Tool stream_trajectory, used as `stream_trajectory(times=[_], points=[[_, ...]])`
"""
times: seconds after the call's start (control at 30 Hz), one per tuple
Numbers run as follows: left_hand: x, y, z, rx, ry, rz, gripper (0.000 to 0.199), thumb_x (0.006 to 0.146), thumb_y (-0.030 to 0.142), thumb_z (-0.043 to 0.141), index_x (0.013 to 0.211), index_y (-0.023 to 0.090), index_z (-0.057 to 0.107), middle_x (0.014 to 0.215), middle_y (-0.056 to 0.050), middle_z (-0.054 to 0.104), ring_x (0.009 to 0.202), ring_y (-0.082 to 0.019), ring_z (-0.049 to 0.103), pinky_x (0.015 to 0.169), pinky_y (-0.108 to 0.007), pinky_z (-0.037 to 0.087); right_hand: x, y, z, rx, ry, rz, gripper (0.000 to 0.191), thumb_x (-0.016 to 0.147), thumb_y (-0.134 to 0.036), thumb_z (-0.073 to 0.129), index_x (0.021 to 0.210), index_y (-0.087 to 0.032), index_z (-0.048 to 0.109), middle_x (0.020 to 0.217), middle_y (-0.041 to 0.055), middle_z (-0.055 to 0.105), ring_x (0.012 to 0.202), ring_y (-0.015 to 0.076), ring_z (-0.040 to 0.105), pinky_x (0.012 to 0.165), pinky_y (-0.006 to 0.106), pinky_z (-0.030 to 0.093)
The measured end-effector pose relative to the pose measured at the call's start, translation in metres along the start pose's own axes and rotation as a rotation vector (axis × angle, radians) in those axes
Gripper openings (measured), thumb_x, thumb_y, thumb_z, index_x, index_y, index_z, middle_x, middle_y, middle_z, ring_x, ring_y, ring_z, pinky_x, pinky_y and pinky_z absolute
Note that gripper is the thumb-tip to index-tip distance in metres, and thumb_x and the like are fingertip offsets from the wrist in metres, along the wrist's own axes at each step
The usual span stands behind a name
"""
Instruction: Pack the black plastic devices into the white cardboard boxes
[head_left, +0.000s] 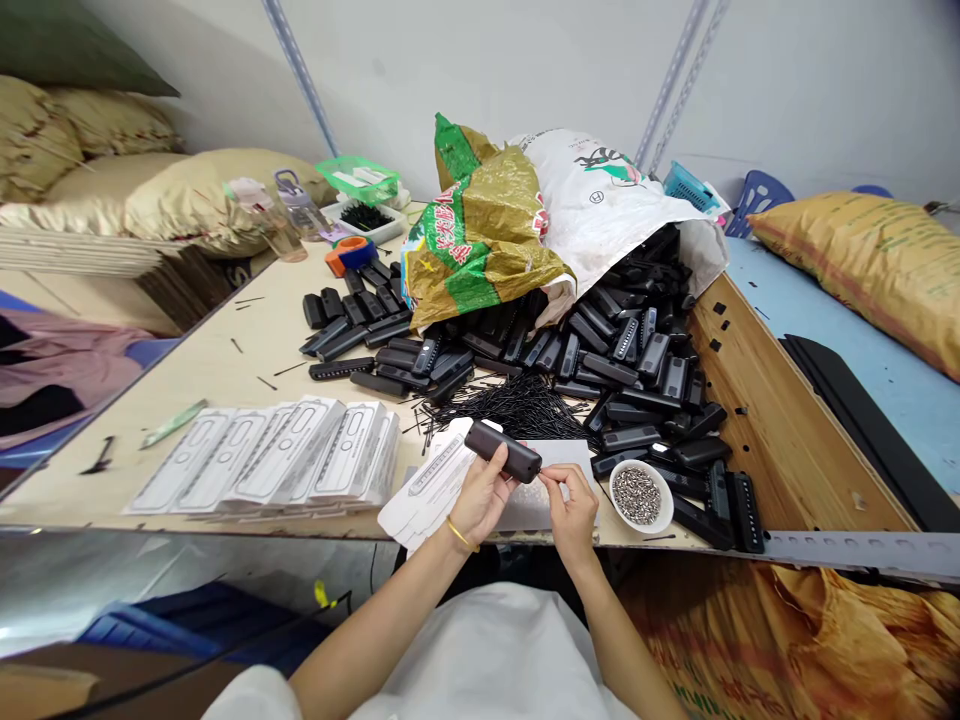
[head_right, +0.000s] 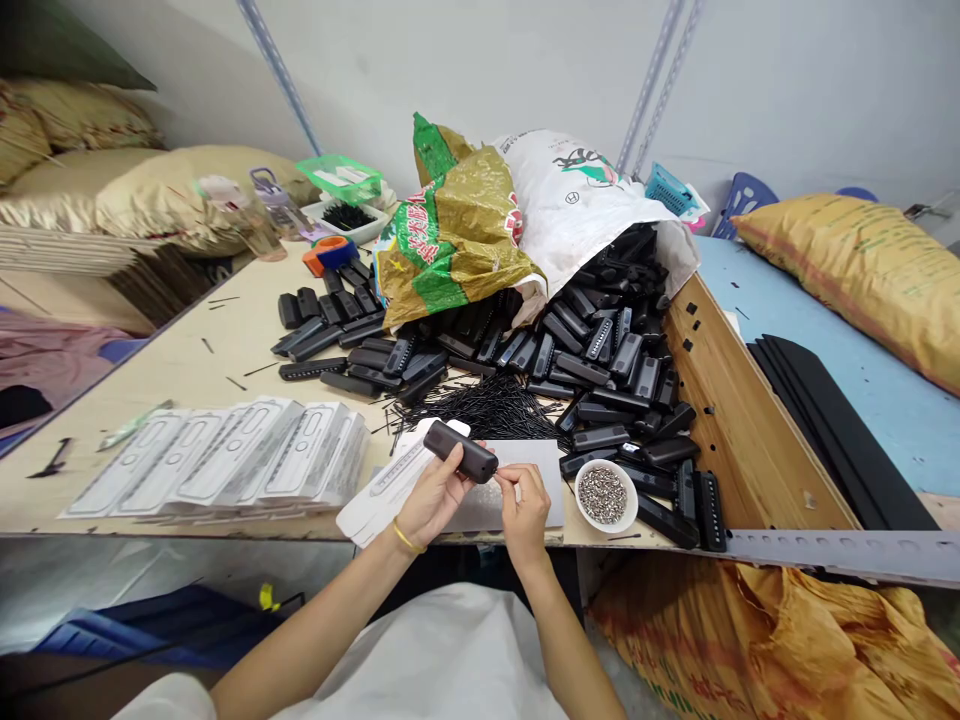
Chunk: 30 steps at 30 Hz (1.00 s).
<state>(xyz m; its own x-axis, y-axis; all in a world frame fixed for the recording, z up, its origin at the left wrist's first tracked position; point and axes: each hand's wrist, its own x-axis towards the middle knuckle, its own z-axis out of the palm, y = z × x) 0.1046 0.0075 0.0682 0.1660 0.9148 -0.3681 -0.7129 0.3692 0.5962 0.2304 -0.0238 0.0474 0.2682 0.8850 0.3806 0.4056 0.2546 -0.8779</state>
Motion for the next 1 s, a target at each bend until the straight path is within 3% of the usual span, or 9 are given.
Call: stream_trajectory(times=[0.17,0.33,0.43,0.57,0.63,0.73,0.8,0.9,1.0], points=[[-0.004,-0.006,-0.002,0.06,0.02,0.048,0.036,0.072,0.037,0.074,0.098,0.017,0.058,0.099,-0.006,0.068,0.094,-0.019,0.065,0.086,-0.035,0.051,-0.007,0.008,0.002,-0.009,0.003,0.014,0.014,0.086,-0.024,0.053,0.077,-0.02,0.063,0.075,0.003,0.065,0.071,0.0166,0.061,0.066,0.03,0.05],[-0.008,-0.01,-0.005,0.103,0.048,0.082,0.04,0.07,0.037,0.076,0.099,0.018,0.056,0.099,-0.006,0.068,0.09,-0.019,0.065,0.078,-0.032,0.051,-0.007,0.012,-0.007,-0.06,-0.101,0.013,0.015,0.085,-0.027,0.055,0.074,-0.021,0.062,0.073,0.002,0.065,0.07,0.017,0.062,0.068,0.03,0.05],[-0.007,-0.014,-0.007,0.078,0.047,0.074,0.041,0.07,0.038,0.076,0.099,0.018,0.056,0.098,-0.006,0.068,0.091,-0.018,0.065,0.08,-0.032,0.051,-0.009,0.012,-0.005,-0.058,-0.102,0.02,0.016,0.085,-0.028,0.054,0.074,-0.021,0.062,0.072,0.0022,0.065,0.07,0.0171,0.062,0.067,0.03,0.049],[-0.007,-0.011,-0.007,0.07,0.035,-0.013,0.036,0.072,0.042,0.074,0.092,0.015,0.058,0.091,-0.007,0.07,0.089,-0.019,0.066,0.083,-0.033,0.052,-0.016,0.012,0.004,0.055,-0.033,0.127,0.014,0.084,-0.029,0.055,0.076,-0.02,0.061,0.073,0.0025,0.065,0.07,0.0164,0.062,0.066,0.029,0.05],[-0.008,-0.007,-0.007,0.099,0.0,0.009,0.037,0.073,0.042,0.072,0.095,0.017,0.058,0.097,-0.007,0.069,0.091,-0.02,0.067,0.086,-0.036,0.051,-0.018,0.015,0.002,0.127,-0.036,0.213,0.013,0.082,-0.031,0.058,0.079,-0.019,0.061,0.074,0.0021,0.065,0.069,0.0159,0.061,0.066,0.029,0.05],[-0.004,-0.01,-0.011,0.355,-0.166,0.193,0.039,0.073,0.04,0.071,0.103,0.02,0.057,0.105,-0.008,0.067,0.098,-0.024,0.065,0.092,-0.041,0.047,-0.011,0.021,-0.019,0.165,0.055,0.296,0.018,0.079,-0.036,0.061,0.084,-0.018,0.061,0.078,0.0032,0.066,0.071,0.0163,0.062,0.068,0.03,0.049],[0.007,-0.02,-0.015,0.684,-0.237,0.264,0.037,0.071,0.037,0.073,0.101,0.019,0.059,0.093,-0.007,0.069,0.09,-0.026,0.066,0.087,-0.041,0.048,-0.002,0.025,-0.039,0.117,0.224,0.326,0.024,0.081,-0.041,0.058,0.085,-0.017,0.06,0.079,0.0046,0.066,0.069,0.0161,0.06,0.068,0.031,0.048],[0.037,-0.042,-0.016,1.127,-0.139,0.258,0.034,0.075,0.031,0.066,0.105,0.02,0.057,0.085,-0.007,0.069,0.082,-0.027,0.065,0.078,-0.039,0.049,0.015,0.027,-0.063,0.014,0.316,0.305,0.03,0.082,-0.046,0.055,0.083,-0.017,0.06,0.076,0.0055,0.066,0.067,0.0164,0.058,0.067,0.031,0.046],[0.06,-0.051,-0.006,1.293,-0.081,0.235,0.034,0.077,0.028,0.063,0.108,0.017,0.055,0.09,-0.011,0.069,0.086,-0.028,0.065,0.076,-0.037,0.048,0.031,0.02,-0.065,-0.104,0.189,0.248,0.03,0.082,-0.047,0.053,0.082,-0.018,0.06,0.077,0.0056,0.066,0.072,0.0183,0.059,0.07,0.031,0.045]])
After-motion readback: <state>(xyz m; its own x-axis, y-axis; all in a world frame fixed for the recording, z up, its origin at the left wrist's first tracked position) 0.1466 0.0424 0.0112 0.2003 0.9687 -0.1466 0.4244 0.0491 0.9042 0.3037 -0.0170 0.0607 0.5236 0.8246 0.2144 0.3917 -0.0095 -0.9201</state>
